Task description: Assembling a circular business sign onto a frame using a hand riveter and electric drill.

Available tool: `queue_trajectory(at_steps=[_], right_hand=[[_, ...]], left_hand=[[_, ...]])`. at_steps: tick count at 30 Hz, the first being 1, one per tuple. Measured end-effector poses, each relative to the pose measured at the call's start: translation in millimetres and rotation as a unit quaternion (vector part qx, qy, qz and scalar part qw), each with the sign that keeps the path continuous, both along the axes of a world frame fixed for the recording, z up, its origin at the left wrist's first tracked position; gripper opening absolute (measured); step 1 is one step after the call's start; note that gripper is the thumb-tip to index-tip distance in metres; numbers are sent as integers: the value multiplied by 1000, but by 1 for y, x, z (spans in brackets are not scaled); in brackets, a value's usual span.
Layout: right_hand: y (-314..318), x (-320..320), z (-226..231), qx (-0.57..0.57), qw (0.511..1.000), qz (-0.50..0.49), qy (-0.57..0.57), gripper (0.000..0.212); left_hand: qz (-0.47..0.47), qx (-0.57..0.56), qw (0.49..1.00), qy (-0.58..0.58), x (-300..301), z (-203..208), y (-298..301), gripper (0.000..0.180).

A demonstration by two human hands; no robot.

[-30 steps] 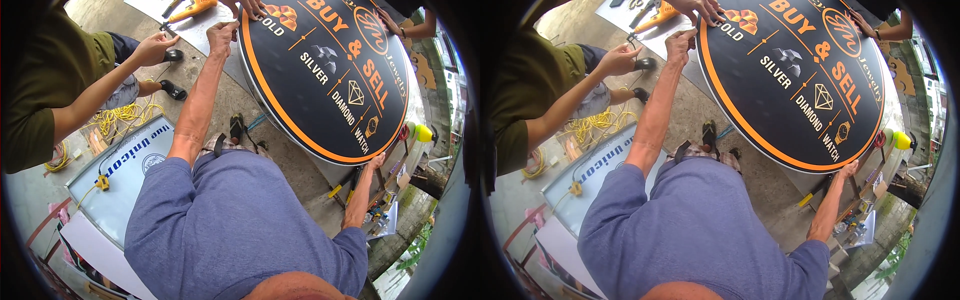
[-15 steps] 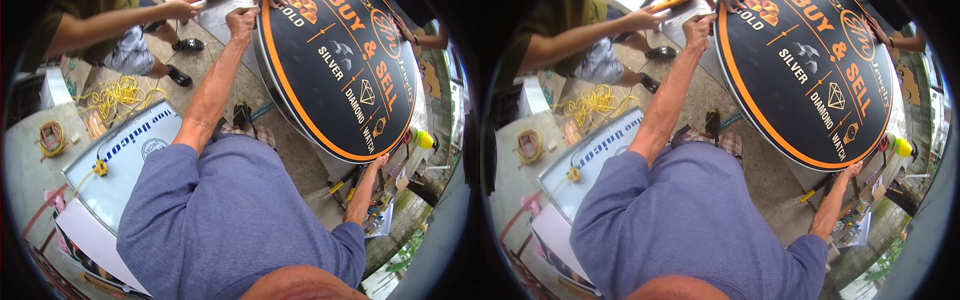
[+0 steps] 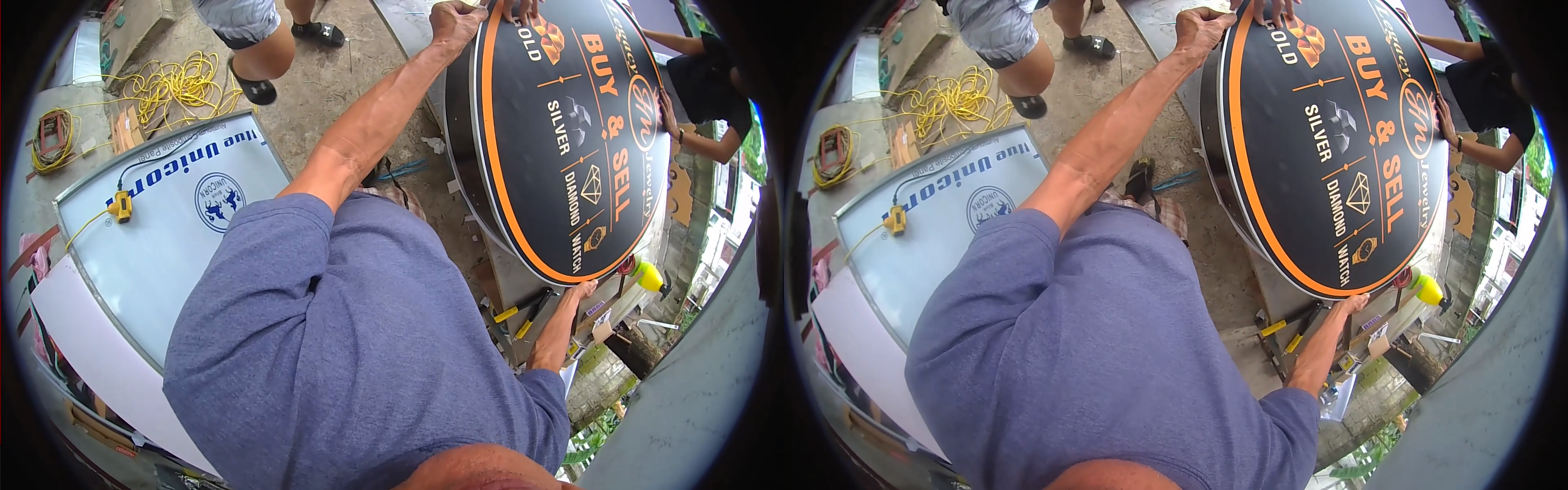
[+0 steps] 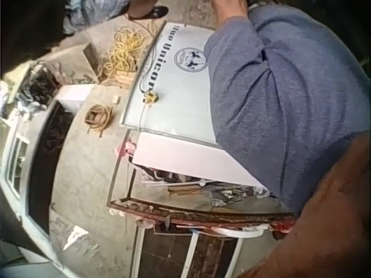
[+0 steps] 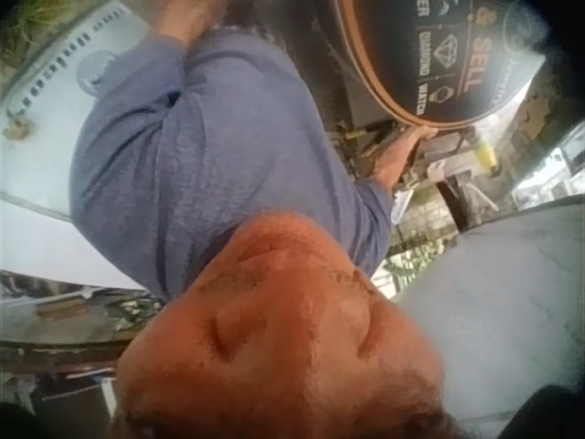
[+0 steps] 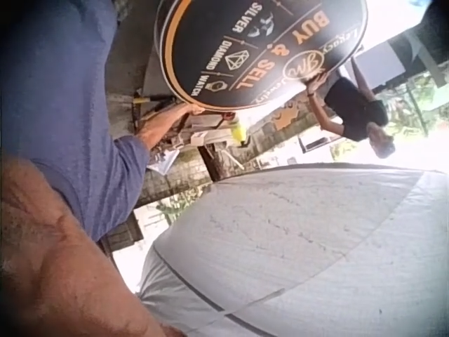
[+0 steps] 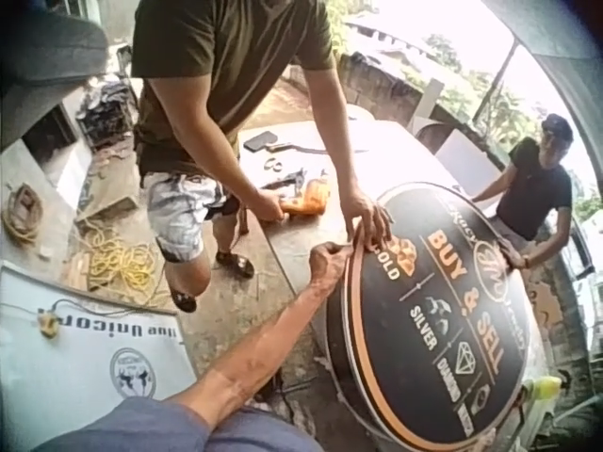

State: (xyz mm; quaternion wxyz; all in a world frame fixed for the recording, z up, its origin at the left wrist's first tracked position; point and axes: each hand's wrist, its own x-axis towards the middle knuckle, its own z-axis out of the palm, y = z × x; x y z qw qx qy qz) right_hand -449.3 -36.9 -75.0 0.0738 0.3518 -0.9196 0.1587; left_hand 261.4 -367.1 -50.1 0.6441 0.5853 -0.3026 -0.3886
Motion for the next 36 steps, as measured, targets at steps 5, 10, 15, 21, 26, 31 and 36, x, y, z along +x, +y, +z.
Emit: queue_trajectory(at_steps=[5,10,15,21,26,31,36], right_hand=[[-7,19,13,-73,980,-31,-180,43],[-14,61,35,-314,870,-114,-362,43],[-9,71,41,-188,952,-38,-237,39],[-12,71,40,-340,849,-104,-390,41],[-7,57,30,-384,805,-80,-446,38],[-7,50,21,-335,881,-49,-330,37],[-9,42,17,-366,844,-112,-377,37]], left_hand=[[20,-14,1000,-18,-4,-2,-1,21],[50,-26,998,-18,-10,3,0,20],[66,-22,998,7,-15,5,-2,17],[59,-41,997,41,-15,0,-3,16],[65,-59,993,75,-16,-1,-4,15],[70,-51,994,70,-18,4,-2,14],[84,-33,994,62,-21,6,0,15]])
